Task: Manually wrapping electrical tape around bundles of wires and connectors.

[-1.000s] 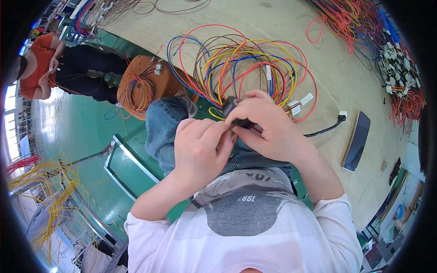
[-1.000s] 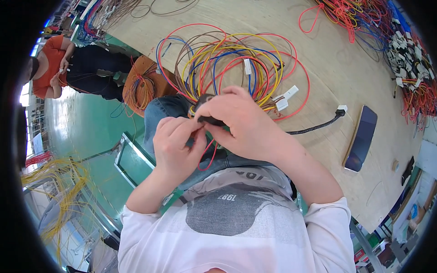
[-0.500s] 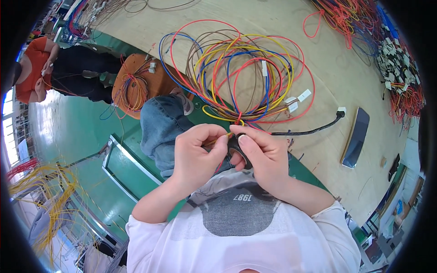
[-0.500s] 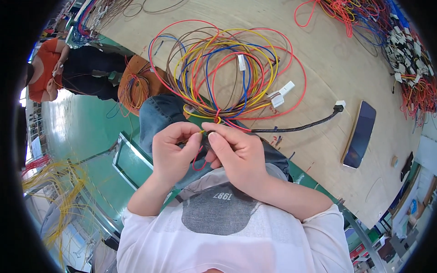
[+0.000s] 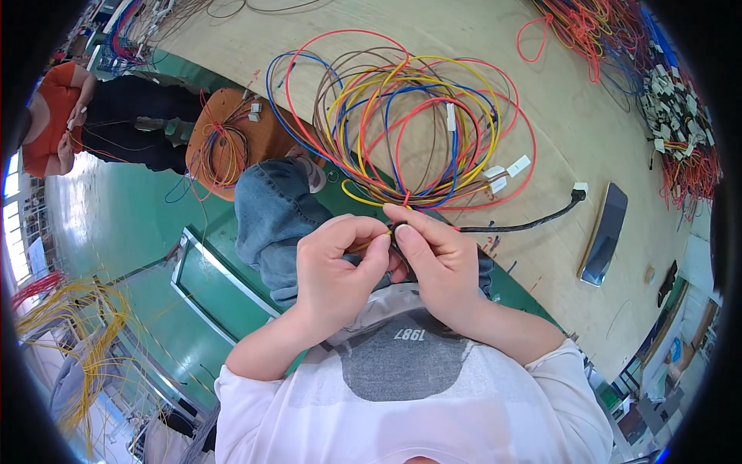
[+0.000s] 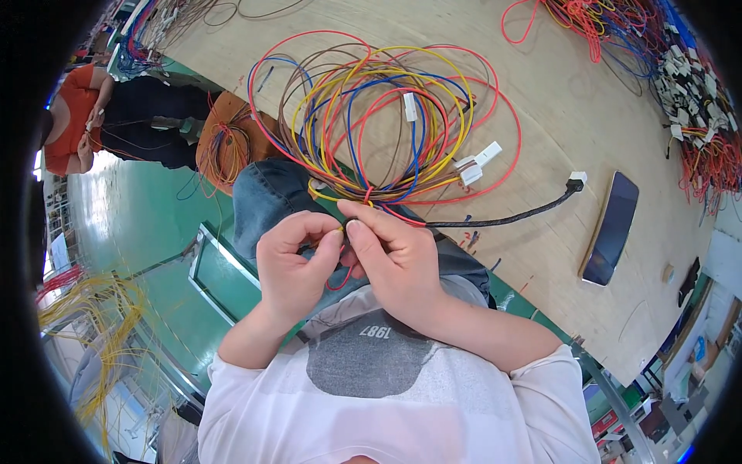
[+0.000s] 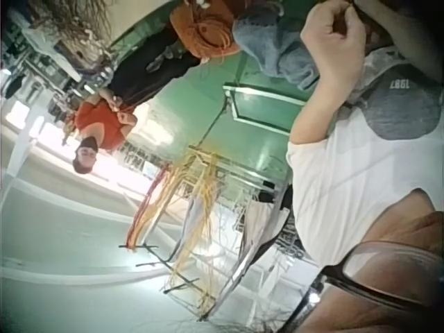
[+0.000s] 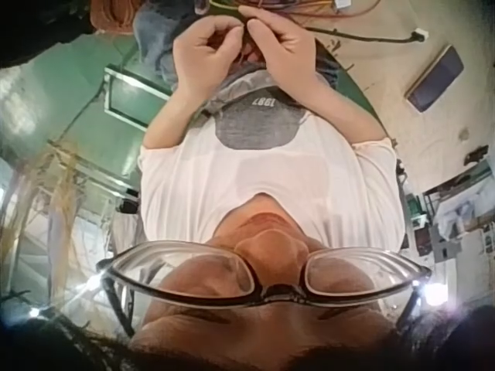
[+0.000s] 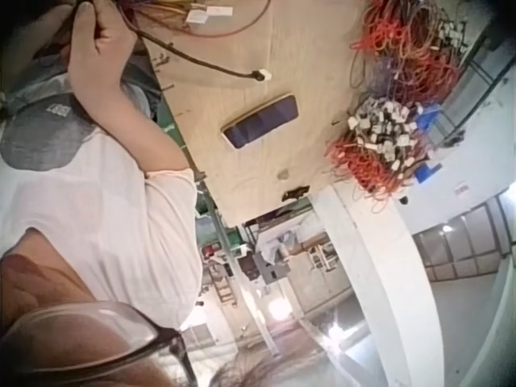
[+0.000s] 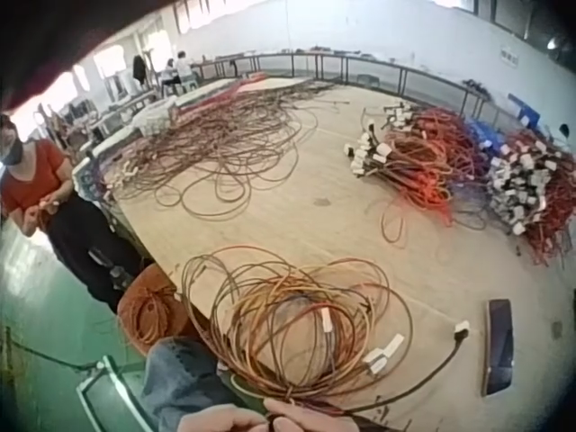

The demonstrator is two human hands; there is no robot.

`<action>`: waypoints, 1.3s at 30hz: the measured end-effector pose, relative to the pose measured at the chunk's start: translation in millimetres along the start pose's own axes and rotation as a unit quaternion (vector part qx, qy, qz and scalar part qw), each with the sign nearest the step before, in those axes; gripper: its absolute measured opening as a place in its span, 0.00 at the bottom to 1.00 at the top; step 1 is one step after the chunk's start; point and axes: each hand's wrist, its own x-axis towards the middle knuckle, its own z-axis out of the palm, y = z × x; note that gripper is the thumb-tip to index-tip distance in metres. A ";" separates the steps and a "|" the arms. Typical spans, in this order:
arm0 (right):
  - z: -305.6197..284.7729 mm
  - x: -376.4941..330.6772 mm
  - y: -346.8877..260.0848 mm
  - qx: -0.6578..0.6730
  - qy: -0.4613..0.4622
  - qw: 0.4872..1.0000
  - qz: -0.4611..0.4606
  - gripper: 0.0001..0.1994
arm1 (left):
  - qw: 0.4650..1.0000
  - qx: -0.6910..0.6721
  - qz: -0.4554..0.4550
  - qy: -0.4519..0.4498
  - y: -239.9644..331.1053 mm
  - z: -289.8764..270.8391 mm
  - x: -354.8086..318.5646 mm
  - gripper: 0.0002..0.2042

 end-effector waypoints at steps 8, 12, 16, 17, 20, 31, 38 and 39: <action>4.3 3.9 -2.0 0.041 -0.012 0.999 -0.013 0.13 | 0.999 0.005 0.038 0.009 -4.9 -2.3 -2.2 0.01; 3.2 9.0 4.8 0.051 0.002 0.999 -0.008 0.05 | 1.000 0.017 0.023 -0.013 -17.9 -7.1 -3.7 0.02; -1.5 7.5 15.1 0.061 -0.017 0.998 0.016 0.05 | 0.989 -0.079 -0.121 -0.028 -15.4 -6.1 -2.3 0.05; -1.3 4.8 13.2 0.047 -0.013 0.999 0.019 0.04 | 0.980 -0.121 -0.155 -0.012 -10.2 -5.5 -5.8 0.04; -7.2 7.4 5.0 -0.037 -0.031 0.999 0.002 0.07 | 0.982 -0.169 -0.088 -0.003 -14.4 -6.1 -4.4 0.04; -7.2 11.9 0.1 -0.259 -0.016 0.961 -0.100 0.05 | 0.887 0.377 0.265 0.020 -0.8 -5.9 -2.8 0.11; -9.1 11.3 -9.8 -0.292 -0.070 0.945 -0.126 0.05 | 0.966 0.245 0.047 -0.060 10.5 -18.0 0.5 0.07; -9.3 12.3 -13.4 -0.292 -0.074 0.945 -0.126 0.05 | 0.967 0.246 0.045 -0.057 14.1 -20.8 2.7 0.07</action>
